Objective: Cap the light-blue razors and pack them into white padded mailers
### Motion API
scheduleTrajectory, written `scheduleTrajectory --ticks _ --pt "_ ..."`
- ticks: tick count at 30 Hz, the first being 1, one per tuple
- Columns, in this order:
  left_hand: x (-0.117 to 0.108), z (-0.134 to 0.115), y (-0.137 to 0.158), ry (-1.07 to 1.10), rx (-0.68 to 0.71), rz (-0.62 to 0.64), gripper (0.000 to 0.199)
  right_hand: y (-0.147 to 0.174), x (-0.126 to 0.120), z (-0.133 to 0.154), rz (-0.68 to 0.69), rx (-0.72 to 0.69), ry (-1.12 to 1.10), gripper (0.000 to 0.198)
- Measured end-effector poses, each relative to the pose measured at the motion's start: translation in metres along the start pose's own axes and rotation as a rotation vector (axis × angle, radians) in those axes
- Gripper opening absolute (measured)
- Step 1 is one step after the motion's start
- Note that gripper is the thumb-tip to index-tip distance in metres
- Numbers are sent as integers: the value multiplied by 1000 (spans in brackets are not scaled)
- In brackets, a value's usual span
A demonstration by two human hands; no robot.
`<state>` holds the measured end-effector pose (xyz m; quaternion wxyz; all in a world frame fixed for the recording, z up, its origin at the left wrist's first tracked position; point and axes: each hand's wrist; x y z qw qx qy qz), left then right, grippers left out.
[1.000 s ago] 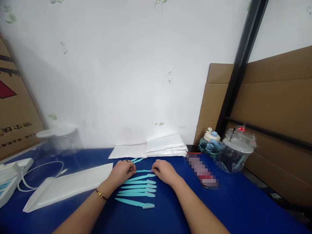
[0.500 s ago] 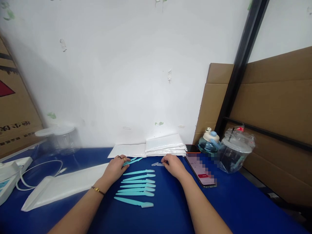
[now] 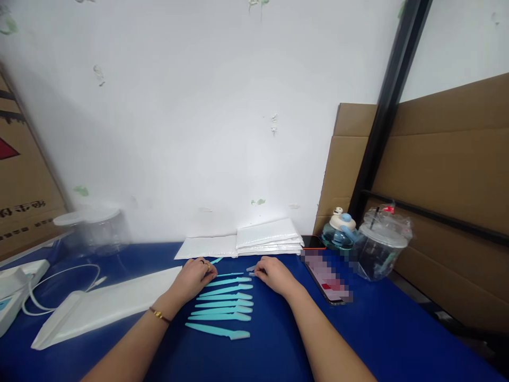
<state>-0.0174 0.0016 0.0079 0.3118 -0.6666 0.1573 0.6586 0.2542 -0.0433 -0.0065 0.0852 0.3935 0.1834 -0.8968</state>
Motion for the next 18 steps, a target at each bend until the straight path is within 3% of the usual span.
scheduleTrajectory --ticks 15,18 --pt "-1 -22 -3 23 46 14 22 -6 14 20 59 -58 88 17" --pt "0 -14 -3 49 -21 13 20 -6 9 16 19 -42 59 20"
Point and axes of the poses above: each hand's wrist, its own y-axis away from the middle knuckle, its own x-axis out of the palm, z = x × y, and after that the axes turned 13 degrees about -y, right-handed
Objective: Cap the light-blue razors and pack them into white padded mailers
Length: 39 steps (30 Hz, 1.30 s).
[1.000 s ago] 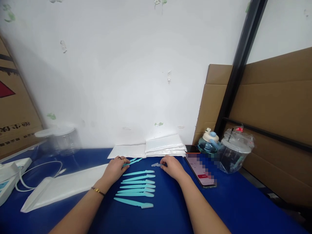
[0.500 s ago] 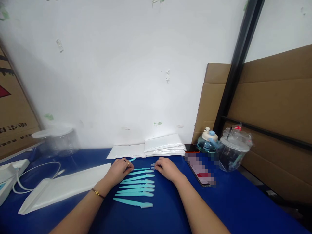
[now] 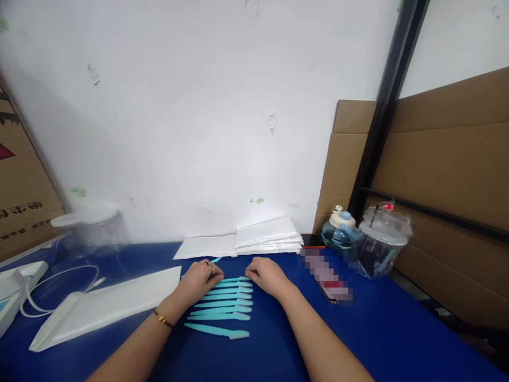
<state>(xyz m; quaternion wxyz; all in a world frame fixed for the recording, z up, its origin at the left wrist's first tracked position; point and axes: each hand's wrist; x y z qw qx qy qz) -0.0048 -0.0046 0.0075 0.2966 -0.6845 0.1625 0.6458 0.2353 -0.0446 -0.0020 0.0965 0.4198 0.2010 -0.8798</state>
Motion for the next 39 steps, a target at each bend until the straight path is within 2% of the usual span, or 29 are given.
scheduleTrajectory --ticks 3,5,8,11,21,26,32,39 --pt "2 19 0 -39 -182 -40 24 1 -5 -11 -82 42 -7 24" --pt "4 32 1 -68 -267 -31 24 1 -7 -17 -78 47 -3 26" --pt "9 41 2 -35 -287 11 18 0 -6 -19 -32 39 11 22" --pt "11 41 2 17 -294 36 12 -1 -5 -18 -26 42 16 20" --pt "8 17 -2 84 -59 25 21 -2 -2 -13 -31 25 -61 19" --pt "4 10 -3 82 -21 24 21 -3 1 -8 -28 17 -42 19" --pt "3 11 -2 89 -42 42 23 -3 0 -10 -35 42 -17 19" --pt "2 2 -3 91 -3 40 22 -6 10 -2 -17 -1 -32 19"
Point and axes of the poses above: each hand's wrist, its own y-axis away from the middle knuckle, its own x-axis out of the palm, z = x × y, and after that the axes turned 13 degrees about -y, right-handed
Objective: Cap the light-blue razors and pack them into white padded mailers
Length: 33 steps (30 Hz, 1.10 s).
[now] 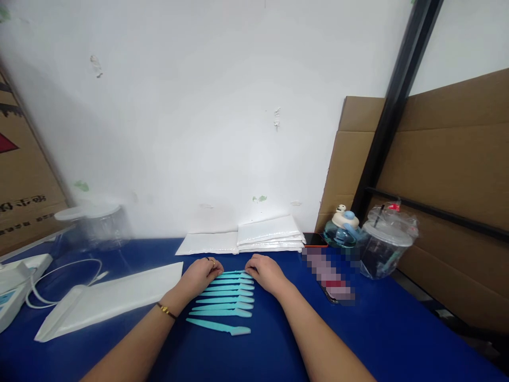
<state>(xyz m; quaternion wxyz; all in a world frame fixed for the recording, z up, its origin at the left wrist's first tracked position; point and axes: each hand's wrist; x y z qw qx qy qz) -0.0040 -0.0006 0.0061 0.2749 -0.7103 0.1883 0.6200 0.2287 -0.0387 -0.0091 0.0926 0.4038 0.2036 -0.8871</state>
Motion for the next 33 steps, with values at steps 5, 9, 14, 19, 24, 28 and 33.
scheduleTrajectory --ticks 5,9,14,19,24,28,33 --pt "0 -6 2 2 16 7 22 1 -1 14 45 16 13 22" --pt "-4 -3 16 56 21 77 68 14 -2 28 123 104 -24 63" --pt "-13 -8 35 16 158 239 111 32 4 47 374 232 -29 115" --pt "-20 -24 39 -62 146 208 60 36 1 66 318 161 51 70" --pt "-16 -43 38 -270 166 135 28 32 14 68 245 13 278 22" --pt "-9 -48 36 -337 149 146 29 28 27 65 219 -56 354 20" --pt "1 -48 34 -341 209 103 23 24 32 74 255 0 382 28"
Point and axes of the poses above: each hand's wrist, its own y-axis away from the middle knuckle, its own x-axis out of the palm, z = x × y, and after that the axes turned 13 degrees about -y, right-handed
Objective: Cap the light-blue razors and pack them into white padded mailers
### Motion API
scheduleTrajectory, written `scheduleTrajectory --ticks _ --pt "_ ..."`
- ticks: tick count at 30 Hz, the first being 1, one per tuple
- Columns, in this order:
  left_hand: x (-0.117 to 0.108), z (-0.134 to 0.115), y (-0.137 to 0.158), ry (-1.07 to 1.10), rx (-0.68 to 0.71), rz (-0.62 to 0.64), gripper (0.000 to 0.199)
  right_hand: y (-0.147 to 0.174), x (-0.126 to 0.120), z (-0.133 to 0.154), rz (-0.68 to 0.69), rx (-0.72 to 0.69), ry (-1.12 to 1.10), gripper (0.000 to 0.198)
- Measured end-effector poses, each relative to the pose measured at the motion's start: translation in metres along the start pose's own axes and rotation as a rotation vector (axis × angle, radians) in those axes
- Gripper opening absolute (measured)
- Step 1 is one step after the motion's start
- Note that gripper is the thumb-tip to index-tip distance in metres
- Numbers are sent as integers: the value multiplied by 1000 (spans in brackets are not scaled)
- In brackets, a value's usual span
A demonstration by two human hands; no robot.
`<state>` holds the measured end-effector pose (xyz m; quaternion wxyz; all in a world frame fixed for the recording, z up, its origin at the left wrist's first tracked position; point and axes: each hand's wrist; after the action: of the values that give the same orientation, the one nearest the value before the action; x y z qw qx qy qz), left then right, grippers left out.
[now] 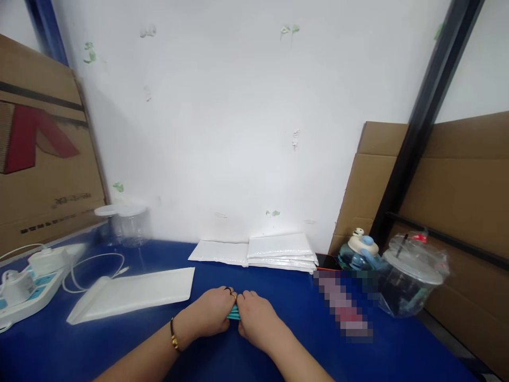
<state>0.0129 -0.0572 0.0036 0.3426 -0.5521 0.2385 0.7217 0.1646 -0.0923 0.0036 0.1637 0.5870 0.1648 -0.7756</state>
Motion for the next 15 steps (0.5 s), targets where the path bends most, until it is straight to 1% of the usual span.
scheduleTrajectory --ticks 2,4,5,6,7,8,9,10,12,13,14,15 --pt "-2 -1 -1 4 -1 -21 24 -1 0 6 -4 37 14 32" --pt "-10 3 1 23 -17 -33 28 -2 1 9 -27 72 36 34" --pt "-16 7 4 46 -34 -39 35 -2 1 10 -35 85 43 35" --pt "-22 14 8 83 -59 -42 48 -1 0 8 -35 99 43 35" --pt "-26 21 13 137 -99 -44 69 -1 -1 5 -30 115 39 36" --pt "-30 30 19 197 -176 -38 89 0 -3 -1 -27 132 26 38" --pt "-32 38 25 252 -290 6 102 1 -5 -8 -22 150 6 40" --pt "-31 47 32 292 -437 62 108 2 -7 -17 -42 159 -26 41" --pt "-25 59 44 316 -715 217 109 3 -10 -36 -109 154 -157 39" --pt "-21 62 50 315 -809 277 105 4 -12 -46 -139 145 -238 34" --pt "-17 63 55 318 -859 313 98 4 -13 -54 -165 128 -318 30" --pt "-14 62 61 324 -871 316 90 4 -14 -60 -193 105 -385 27"
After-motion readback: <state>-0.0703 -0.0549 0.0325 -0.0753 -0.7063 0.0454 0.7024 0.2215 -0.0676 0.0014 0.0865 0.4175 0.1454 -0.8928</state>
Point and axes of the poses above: each hand's wrist, its own y-axis away from the middle knuckle, its own x-axis out of the palm, z = x × y, and after that the axes turned 13 degrees about -y, right-handed
